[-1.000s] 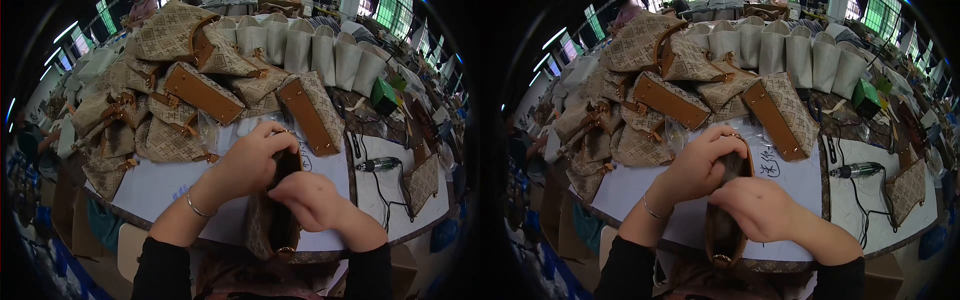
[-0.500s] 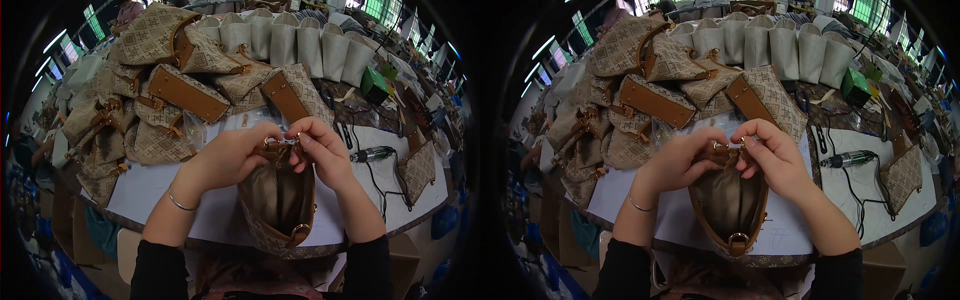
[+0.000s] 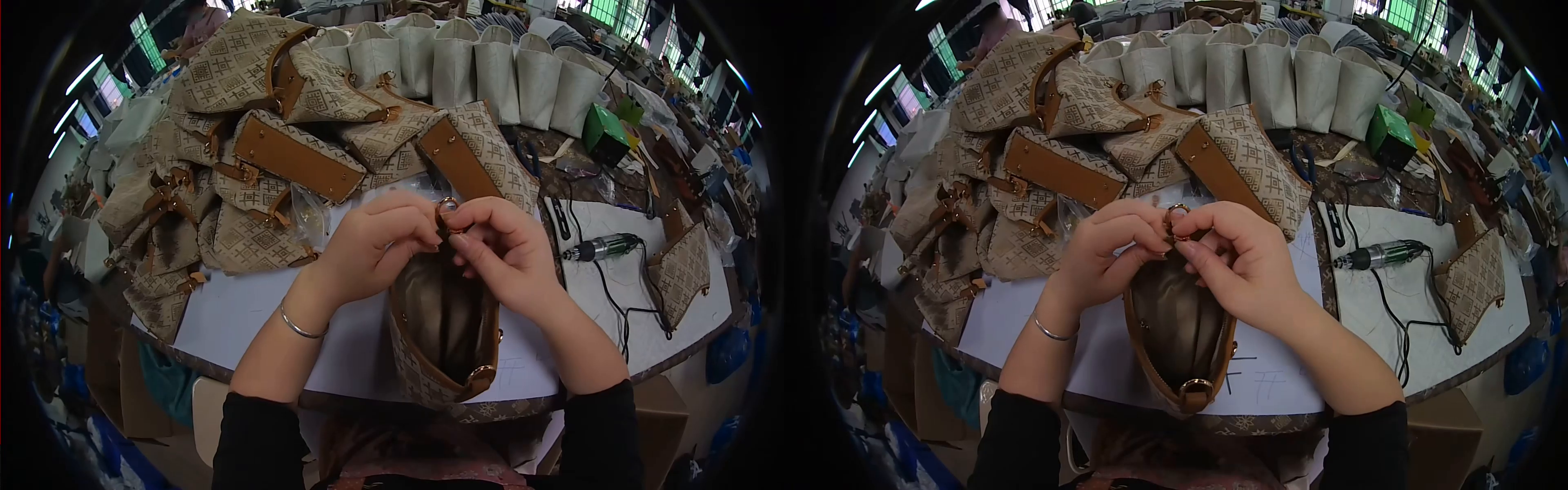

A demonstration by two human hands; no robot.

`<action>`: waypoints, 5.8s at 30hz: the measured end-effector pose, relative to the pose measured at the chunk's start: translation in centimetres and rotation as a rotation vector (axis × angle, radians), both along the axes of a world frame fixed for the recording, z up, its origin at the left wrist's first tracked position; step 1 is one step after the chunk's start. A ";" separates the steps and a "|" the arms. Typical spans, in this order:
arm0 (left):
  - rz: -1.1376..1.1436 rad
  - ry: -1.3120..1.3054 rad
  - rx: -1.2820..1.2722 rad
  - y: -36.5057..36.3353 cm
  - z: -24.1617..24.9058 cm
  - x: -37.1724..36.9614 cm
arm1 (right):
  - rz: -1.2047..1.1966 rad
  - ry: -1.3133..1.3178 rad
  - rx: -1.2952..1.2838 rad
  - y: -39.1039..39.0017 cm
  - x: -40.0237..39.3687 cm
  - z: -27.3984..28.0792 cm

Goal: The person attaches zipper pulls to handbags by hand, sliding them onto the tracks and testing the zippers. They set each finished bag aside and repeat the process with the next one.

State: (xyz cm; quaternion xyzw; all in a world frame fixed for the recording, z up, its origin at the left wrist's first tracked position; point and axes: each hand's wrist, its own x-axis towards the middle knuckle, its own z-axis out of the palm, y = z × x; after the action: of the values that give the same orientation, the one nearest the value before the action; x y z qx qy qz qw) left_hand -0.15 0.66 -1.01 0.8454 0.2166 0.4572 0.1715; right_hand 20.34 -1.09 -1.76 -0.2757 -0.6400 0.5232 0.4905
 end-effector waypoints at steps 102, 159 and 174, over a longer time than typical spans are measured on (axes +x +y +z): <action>0.190 0.012 -0.089 -0.9 0.5 0.6 | 0.126 0.213 -0.126 2.2 0.4 -1.5; 0.057 0.091 0.037 -0.8 0.2 0.9 | -0.227 -0.744 0.499 0.0 3.5 3.6; 0.060 0.088 0.029 -0.7 0.2 0.9 | -0.217 -0.658 0.298 0.2 4.0 4.2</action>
State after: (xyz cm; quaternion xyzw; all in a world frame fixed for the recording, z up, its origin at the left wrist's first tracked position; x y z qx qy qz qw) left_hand 0.76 -0.09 -0.80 0.8602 0.2426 0.4276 0.1358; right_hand 24.39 -0.86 2.41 -0.4209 -0.7993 0.2530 0.3462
